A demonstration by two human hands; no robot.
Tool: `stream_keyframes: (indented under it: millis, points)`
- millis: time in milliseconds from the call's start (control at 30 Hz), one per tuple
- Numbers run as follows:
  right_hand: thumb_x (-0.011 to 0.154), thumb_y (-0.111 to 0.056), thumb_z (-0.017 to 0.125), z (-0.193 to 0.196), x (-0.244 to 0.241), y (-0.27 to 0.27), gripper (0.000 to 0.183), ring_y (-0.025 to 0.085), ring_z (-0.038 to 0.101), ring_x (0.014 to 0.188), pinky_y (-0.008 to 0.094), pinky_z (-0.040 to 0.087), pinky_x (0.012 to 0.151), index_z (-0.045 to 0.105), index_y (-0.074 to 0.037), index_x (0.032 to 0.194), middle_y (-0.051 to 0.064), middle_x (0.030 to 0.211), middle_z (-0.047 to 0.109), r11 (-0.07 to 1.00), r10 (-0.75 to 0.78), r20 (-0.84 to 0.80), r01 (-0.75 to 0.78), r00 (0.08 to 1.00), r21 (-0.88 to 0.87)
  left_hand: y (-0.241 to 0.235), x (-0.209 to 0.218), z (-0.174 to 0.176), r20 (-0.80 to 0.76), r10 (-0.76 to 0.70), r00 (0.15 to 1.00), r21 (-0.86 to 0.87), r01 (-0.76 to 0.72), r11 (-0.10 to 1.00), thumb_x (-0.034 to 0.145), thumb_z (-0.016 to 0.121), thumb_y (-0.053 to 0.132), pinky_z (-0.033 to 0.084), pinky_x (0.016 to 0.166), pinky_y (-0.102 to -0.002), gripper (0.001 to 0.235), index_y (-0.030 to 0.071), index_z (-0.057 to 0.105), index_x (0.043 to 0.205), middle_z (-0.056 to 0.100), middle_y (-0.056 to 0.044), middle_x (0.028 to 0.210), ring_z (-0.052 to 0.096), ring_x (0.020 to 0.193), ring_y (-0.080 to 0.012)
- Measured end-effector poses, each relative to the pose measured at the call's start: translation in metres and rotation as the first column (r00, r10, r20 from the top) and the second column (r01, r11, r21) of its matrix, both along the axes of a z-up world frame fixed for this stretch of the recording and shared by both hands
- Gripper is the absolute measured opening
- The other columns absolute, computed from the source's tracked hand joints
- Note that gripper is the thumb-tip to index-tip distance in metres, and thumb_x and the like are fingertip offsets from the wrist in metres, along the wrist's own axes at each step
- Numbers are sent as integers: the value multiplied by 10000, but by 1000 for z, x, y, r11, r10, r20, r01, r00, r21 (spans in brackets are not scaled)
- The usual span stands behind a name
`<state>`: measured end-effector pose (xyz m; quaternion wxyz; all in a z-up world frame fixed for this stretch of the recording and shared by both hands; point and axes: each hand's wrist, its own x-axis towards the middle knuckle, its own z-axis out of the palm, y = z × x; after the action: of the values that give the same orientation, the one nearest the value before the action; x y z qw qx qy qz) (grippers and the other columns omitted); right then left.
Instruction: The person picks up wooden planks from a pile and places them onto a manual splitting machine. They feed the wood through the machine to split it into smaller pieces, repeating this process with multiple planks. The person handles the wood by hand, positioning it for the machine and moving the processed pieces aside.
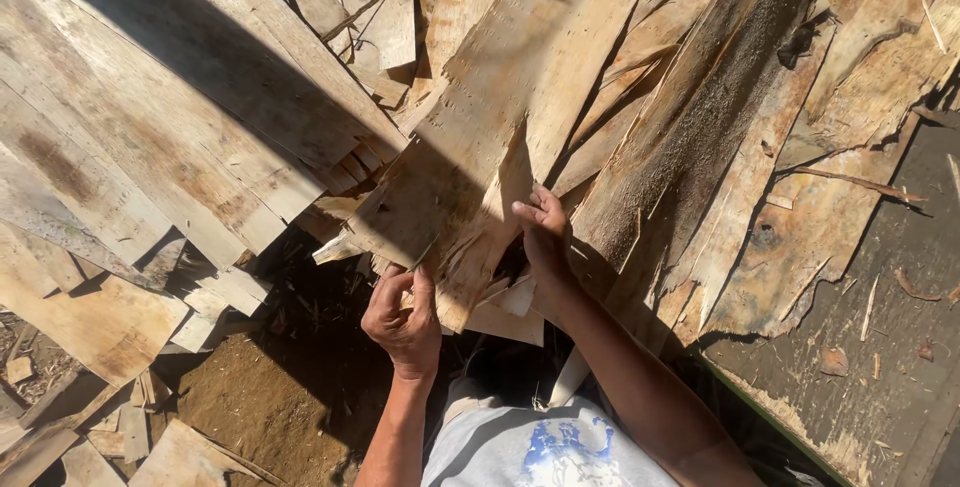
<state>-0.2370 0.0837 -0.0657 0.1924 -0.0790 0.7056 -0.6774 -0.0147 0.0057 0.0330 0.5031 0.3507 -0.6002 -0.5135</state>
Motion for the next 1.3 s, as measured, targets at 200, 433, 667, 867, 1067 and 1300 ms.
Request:
stream_keyframes:
  millis: [200, 433, 667, 867, 1067, 1300]
  points:
    - [923, -484, 719, 85, -6, 5, 806, 180, 617, 1138, 311, 480, 948, 525, 56, 1489, 197, 1295, 644, 978, 204, -47, -202, 978, 46, 36, -4, 12, 140, -312, 940, -687, 319, 652, 754, 763, -47, 586, 860, -421, 124, -11, 680, 838, 709, -140, 937, 728, 929, -331]
    - [821, -658, 667, 213, -13, 2, 822, 146, 732, 732, 338, 597, 650, 574, 15, 1284, 100, 774, 746, 769, 403, -33, -319, 915, 554, 43, -11, 8, 236, -427, 873, -808, 421, 413, 784, 791, 28, 528, 1083, -530, 153, 12, 714, 914, 713, -111, 1041, 702, 1086, -331]
    - [828, -425, 628, 199, 7, -9, 454, 325, 667, 668, 493, 550, 674, 674, 17, 734, 207, 697, 665, 689, 456, -142, -248, 879, 681, 44, -10, -14, 315, -413, 854, -819, 465, 336, 814, 808, 80, 519, 1057, -505, 155, 41, 748, 952, 722, -89, 1043, 698, 1086, -313]
    - [833, -299, 585, 190, 3, 1, 365, 449, 650, 696, 523, 533, 721, 613, 41, 704, 293, 740, 630, 665, 456, -320, -80, 830, 743, 45, -2, -11, 338, -399, 852, -805, 481, 346, 897, 801, 113, 521, 1094, -524, 82, 74, 742, 938, 735, -47, 1036, 719, 1078, -232]
    - [821, -209, 563, 196, 4, 43, 266, 365, 668, 634, 459, 539, 648, 645, 40, 780, 262, 706, 634, 749, 291, -422, 69, 859, 658, 34, 3, -6, 169, -486, 857, -687, 456, 566, 896, 748, 207, 546, 1022, -483, 184, 27, 709, 891, 726, -109, 981, 727, 1044, -292]
    - [855, -140, 569, 197, 45, 108, 237, 156, 586, 545, 338, 471, 560, 708, 34, 935, 182, 633, 565, 815, -5, -583, 341, 812, 469, -27, -21, -7, 532, -127, 837, -373, 366, 852, 928, 706, 195, 497, 975, -467, 347, -3, 678, 1211, 693, -198, 1251, 652, 1143, -378]
